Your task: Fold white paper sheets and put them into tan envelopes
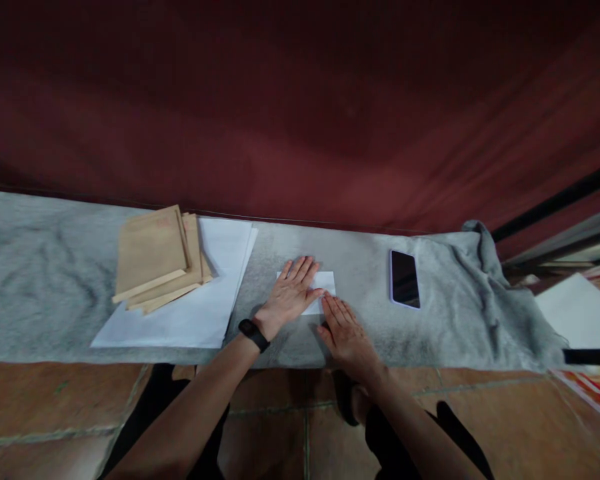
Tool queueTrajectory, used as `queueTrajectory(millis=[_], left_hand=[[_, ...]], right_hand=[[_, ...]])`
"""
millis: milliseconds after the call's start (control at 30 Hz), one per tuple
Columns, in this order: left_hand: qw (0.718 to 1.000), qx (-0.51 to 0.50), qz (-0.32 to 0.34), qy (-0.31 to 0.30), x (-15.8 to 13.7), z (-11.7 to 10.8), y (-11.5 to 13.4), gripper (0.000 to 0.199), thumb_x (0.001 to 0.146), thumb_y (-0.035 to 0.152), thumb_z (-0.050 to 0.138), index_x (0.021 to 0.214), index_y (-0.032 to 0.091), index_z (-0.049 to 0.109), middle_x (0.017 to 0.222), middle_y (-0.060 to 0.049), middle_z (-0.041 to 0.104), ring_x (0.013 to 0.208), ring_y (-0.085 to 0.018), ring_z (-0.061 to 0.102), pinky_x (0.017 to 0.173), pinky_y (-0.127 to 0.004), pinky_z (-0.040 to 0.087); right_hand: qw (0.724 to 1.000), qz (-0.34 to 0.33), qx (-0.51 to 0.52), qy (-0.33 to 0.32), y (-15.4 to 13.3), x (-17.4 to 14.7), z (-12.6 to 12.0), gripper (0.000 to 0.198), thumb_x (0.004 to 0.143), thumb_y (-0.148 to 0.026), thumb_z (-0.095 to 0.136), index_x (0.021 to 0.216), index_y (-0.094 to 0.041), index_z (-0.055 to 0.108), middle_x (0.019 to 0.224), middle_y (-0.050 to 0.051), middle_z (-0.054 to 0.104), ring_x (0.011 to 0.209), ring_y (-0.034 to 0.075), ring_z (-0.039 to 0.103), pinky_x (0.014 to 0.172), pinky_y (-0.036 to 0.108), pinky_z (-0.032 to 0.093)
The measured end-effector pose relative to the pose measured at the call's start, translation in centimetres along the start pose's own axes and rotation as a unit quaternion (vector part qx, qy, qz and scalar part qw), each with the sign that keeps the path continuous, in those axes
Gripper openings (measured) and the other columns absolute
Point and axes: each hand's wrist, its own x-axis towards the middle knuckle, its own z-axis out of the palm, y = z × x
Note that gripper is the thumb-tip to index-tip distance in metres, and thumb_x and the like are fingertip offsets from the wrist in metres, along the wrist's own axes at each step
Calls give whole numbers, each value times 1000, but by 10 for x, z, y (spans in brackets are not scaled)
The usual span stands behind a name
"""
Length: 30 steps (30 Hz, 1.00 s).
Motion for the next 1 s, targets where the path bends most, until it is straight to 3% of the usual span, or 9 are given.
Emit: queueTrajectory(millis=[300, 633, 833, 1000], left_hand=[[999, 21, -31, 4, -9, -5, -6, 71, 104, 57, 28, 159, 14, 29, 166, -10, 28, 156, -25, 21, 128, -48, 18], [998, 27, -40, 33, -12, -9, -5, 66, 104, 49, 33, 157, 8, 32, 165, -13, 31, 156, -26, 22, 128, -47, 16], [999, 16, 13, 36, -22, -11, 9, 58, 105, 37, 33, 156, 8, 35, 166, -13, 30, 155, -24, 23, 128, -45, 18], [995, 7, 101, 18, -36, -10, 26, 62, 103, 33, 36, 158, 5, 28, 166, -16, 28, 156, -23, 21, 128, -44, 17]], right_hand=[[997, 65, -34, -1, 15, 4, 5, 62, 107, -42, 33, 158, -7, 32, 162, 19, 37, 151, 29, 33, 123, 50, 31], [993, 108, -38, 21, 21, 12, 10, 65, 108, -47, 24, 156, -5, 35, 161, 21, 37, 151, 30, 32, 122, 52, 30], [993, 98, 5, 60, 16, 28, 9, 64, 108, -45, 21, 161, -8, 25, 164, 19, 32, 154, 28, 27, 122, 53, 32], [995, 72, 62, 40, 0, 40, 8, 61, 109, -43, 23, 161, -12, 24, 165, 15, 32, 154, 24, 26, 124, 50, 32]])
